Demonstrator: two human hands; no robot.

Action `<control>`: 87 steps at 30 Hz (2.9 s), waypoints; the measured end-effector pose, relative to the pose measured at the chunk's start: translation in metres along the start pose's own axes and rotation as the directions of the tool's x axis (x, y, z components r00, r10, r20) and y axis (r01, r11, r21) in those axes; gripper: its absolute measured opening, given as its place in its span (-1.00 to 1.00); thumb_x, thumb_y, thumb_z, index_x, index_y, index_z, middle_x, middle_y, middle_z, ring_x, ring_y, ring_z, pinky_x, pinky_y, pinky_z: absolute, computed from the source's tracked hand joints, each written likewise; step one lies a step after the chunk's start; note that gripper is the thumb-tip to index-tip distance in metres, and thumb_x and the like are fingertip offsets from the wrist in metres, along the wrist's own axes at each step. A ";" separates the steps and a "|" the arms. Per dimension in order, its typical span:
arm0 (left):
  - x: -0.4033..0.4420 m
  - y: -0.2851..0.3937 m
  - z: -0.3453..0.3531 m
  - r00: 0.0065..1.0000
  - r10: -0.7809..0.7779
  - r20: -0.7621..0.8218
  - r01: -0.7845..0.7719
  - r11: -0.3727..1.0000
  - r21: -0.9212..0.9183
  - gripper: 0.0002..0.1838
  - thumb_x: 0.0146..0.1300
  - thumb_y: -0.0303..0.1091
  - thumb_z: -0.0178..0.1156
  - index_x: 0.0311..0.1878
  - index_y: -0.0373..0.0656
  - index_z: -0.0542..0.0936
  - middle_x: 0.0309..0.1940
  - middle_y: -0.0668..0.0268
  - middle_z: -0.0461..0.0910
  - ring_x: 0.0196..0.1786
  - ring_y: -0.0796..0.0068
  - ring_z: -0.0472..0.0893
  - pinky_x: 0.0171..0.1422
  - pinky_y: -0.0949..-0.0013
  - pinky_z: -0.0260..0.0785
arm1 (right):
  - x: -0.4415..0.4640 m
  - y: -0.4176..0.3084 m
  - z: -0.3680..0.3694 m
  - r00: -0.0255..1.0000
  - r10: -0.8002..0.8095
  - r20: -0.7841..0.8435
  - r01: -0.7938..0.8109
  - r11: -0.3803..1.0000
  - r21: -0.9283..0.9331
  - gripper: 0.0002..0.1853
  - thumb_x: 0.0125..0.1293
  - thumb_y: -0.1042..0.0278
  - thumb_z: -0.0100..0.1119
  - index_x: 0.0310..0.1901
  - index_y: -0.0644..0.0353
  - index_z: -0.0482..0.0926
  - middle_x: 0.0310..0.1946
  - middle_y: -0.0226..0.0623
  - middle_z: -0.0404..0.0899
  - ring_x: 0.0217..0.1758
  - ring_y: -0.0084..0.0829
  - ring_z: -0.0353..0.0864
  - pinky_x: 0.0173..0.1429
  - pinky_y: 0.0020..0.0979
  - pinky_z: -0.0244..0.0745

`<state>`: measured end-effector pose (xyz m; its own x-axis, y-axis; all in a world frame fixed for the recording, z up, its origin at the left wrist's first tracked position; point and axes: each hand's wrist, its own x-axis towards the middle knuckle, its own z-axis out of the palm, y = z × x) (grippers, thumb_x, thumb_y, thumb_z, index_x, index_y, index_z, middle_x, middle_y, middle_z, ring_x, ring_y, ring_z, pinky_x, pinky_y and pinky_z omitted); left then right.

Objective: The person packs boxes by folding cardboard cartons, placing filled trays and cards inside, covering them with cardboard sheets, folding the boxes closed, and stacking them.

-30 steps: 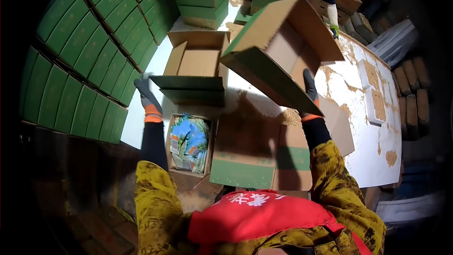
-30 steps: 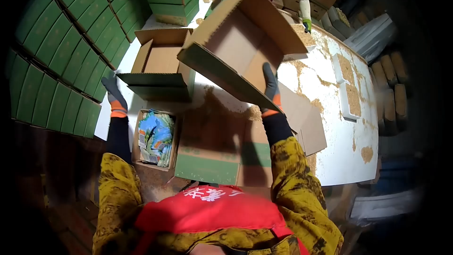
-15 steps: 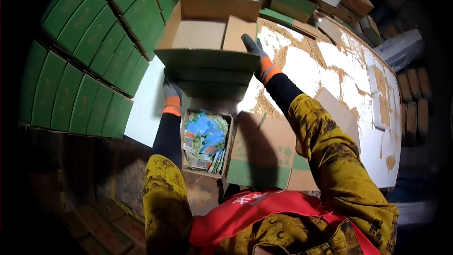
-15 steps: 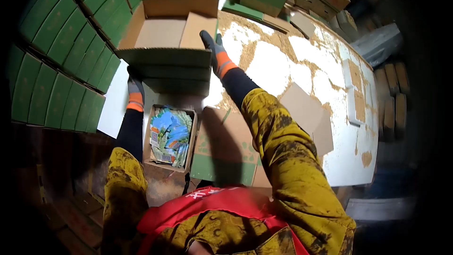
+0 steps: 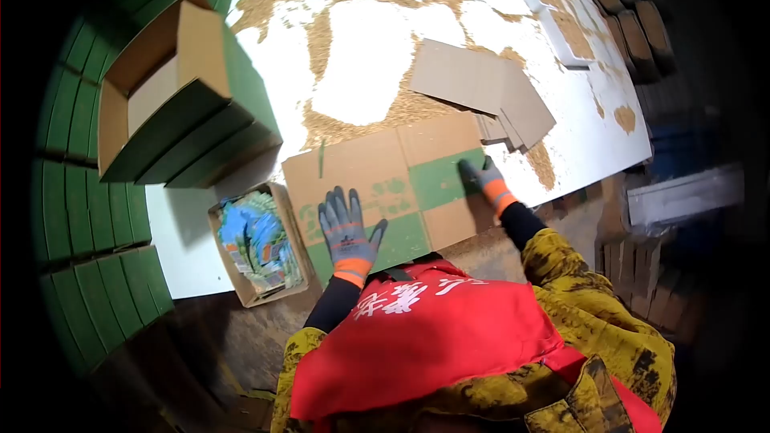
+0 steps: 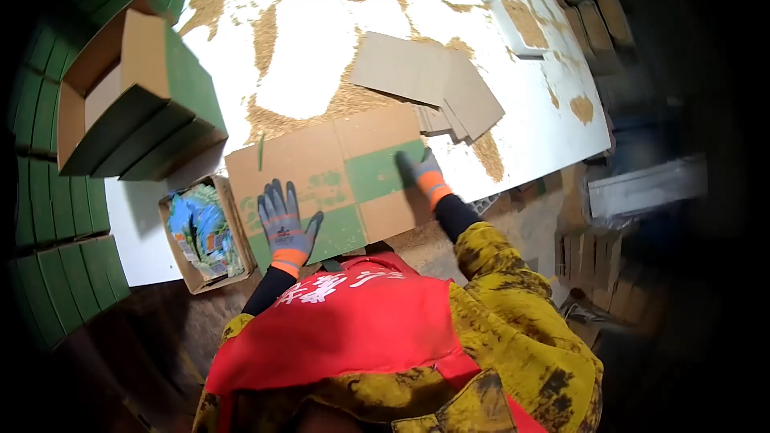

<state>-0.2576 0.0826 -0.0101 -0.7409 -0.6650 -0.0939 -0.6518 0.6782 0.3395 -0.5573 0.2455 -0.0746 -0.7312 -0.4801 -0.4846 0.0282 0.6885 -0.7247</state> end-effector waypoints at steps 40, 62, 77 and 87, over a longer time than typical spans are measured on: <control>0.002 0.060 -0.188 0.961 -0.003 -0.276 -0.111 0.911 -0.398 -0.72 0.11 -0.34 0.31 -0.54 -0.21 0.41 -0.66 0.43 0.32 -0.53 0.69 0.24 -0.49 0.45 0.15 | -0.205 -0.133 -0.138 0.252 -0.880 0.402 0.958 0.286 0.026 -0.85 0.01 0.40 0.29 -0.37 0.15 0.53 0.27 -0.09 0.26 0.44 0.01 0.07 0.30 -0.10 0.27; -0.009 0.047 -0.092 0.841 -0.340 -0.420 0.220 0.925 -0.309 -0.22 0.28 0.10 0.06 0.33 -0.37 0.19 0.25 -0.16 0.25 0.29 -0.05 0.29 0.32 0.17 0.16 | -0.178 -0.147 -0.066 0.263 -0.722 0.640 0.961 0.135 -0.243 -0.44 0.23 -0.01 0.16 0.17 0.13 0.40 0.17 -0.14 0.41 0.31 -0.08 0.27 0.39 -0.14 0.14; 0.001 -0.077 -0.047 0.781 -0.469 -0.413 -0.124 0.531 -0.839 -0.52 0.34 -0.31 0.06 0.23 -0.42 0.36 0.13 0.06 0.49 0.10 0.26 0.50 0.20 0.27 0.33 | -0.142 -0.146 -0.079 0.271 -0.826 0.494 0.940 0.338 0.048 -0.57 -0.08 0.19 0.38 -0.20 0.19 0.45 -0.08 -0.18 0.41 -0.07 -0.21 0.50 -0.03 -0.26 0.48; 0.004 -0.104 -0.051 0.883 -0.375 -0.283 0.350 0.927 -0.135 -0.41 0.33 -0.15 0.13 0.26 -0.42 0.33 0.17 0.01 0.45 0.13 0.19 0.47 0.22 0.28 0.31 | -0.090 -0.101 -0.157 0.686 -0.220 0.694 -0.084 0.923 0.376 -0.56 0.29 0.21 0.13 0.22 -0.04 0.44 0.00 -0.37 0.57 -0.17 -0.54 0.59 -0.07 -0.39 0.56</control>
<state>-0.1843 -0.0066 0.0015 -0.3638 -0.9299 0.0543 -0.8417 0.3532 0.4084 -0.6014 0.3042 0.1195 -0.0348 -0.8581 -0.5123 0.3441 0.4710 -0.8123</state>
